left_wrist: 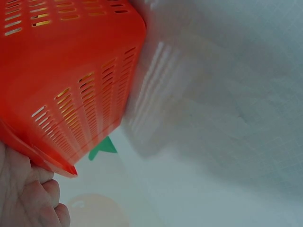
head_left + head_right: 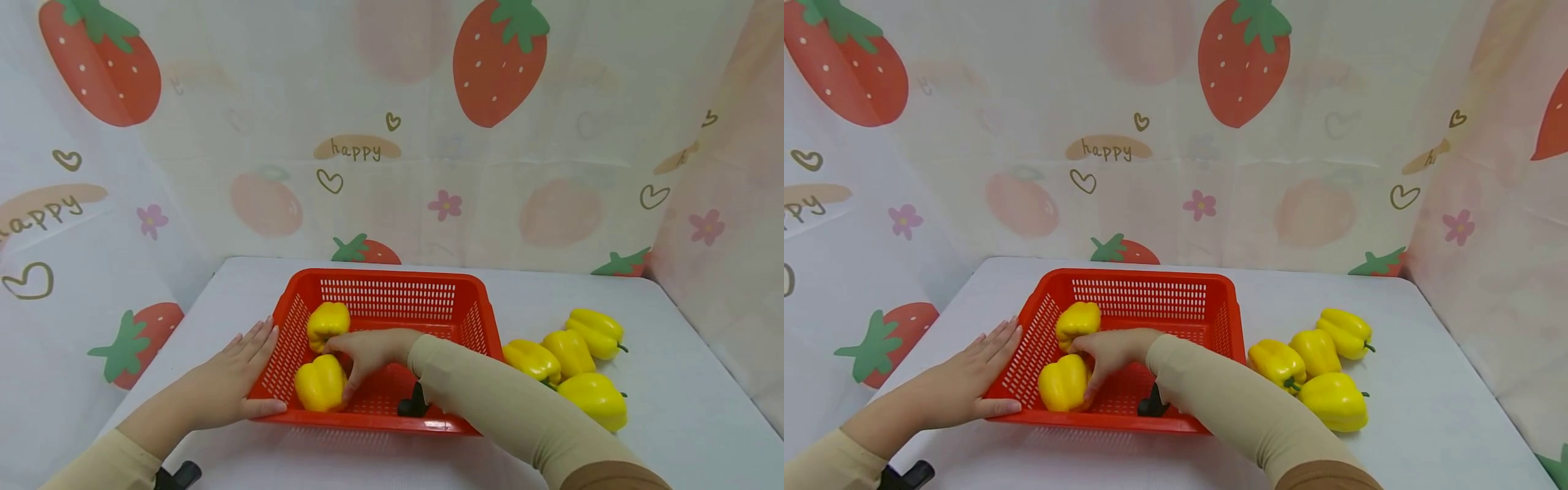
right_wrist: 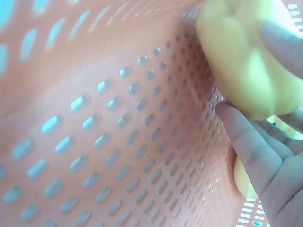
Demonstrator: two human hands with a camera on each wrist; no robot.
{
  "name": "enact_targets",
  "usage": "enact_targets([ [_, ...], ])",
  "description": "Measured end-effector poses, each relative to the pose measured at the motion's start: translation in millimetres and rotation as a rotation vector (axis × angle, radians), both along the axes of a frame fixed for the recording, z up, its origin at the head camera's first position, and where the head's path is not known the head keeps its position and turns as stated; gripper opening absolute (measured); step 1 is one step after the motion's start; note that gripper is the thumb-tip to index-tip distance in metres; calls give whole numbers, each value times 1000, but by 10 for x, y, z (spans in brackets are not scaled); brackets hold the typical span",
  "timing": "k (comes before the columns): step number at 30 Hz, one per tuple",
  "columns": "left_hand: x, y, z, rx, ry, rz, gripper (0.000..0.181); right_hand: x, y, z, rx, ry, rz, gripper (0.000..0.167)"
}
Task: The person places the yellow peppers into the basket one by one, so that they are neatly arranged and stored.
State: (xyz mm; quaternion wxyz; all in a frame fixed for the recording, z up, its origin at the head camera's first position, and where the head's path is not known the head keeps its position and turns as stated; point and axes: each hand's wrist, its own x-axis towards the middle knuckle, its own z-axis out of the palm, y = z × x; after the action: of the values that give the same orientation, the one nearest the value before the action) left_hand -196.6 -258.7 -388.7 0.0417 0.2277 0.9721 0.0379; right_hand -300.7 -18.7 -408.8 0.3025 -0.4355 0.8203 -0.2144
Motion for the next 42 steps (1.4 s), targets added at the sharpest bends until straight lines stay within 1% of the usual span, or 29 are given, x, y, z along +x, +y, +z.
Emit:
enact_targets([
  [4,0,-1,-4,0,2,1,110,7,6,11,5,-41,-1,53],
  [8,1,5,-2,-1,3,0,109,-2,4,-6,-7,-65,-13,45],
  [10,2,4,-1,-1,5,-1,109,-9,4,-19,-12,-56,-11,42],
  [15,2,1,-2,-1,5,-1,110,-15,-9,-48,-35,13,19,28],
  [17,1,1,-3,-2,3,0,110,-18,-16,-54,-45,22,22,25],
  [26,-18,-11,-21,-3,11,-5,110,-54,10,-50,-66,-17,-24,33],
  [36,-43,-11,-39,2,4,-4,109,-93,43,-22,-30,0,-21,35],
  [42,-52,-15,-38,6,5,-2,109,-118,67,21,-17,-43,-48,36],
])
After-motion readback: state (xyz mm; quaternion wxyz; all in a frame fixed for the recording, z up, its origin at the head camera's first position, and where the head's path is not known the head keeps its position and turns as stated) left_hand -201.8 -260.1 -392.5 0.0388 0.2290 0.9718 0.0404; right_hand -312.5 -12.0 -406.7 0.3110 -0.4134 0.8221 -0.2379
